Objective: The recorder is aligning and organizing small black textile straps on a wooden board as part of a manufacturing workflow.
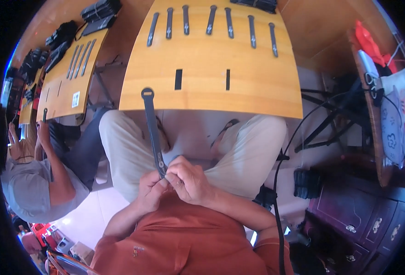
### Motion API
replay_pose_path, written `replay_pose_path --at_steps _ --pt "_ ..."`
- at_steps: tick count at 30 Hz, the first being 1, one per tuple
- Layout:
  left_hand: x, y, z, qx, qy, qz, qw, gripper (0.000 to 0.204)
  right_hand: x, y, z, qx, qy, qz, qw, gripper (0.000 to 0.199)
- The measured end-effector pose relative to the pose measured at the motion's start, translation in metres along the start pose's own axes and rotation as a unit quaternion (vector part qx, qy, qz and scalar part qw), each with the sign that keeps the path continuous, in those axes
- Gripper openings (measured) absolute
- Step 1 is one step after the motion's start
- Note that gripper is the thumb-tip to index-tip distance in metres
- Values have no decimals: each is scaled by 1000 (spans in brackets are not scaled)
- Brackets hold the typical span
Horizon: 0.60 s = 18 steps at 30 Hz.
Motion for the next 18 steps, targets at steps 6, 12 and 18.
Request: replay_pose_path --at_steps 6,12,18 --pt "0 2 0 -10 53 34 998 23 -6 -14 5 52 6 55 997 12" --pt "0 22 -8 -105 -23 -28 994 22 -40 -35 52 172 71 129 974 9" --pt "22 31 -21 -124 -129 -122 976 27 -97 -31 396 331 556 75 758 35"
Point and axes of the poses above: each hand's wrist, its own x-axis away from the middle knuckle, its own z-axis out of the back of the hand, y = z × x, the point moved 10 cm from there along -x, towards the middle knuckle, and after that the axes turned 7 degrees about -z, right-handed, at the moved point
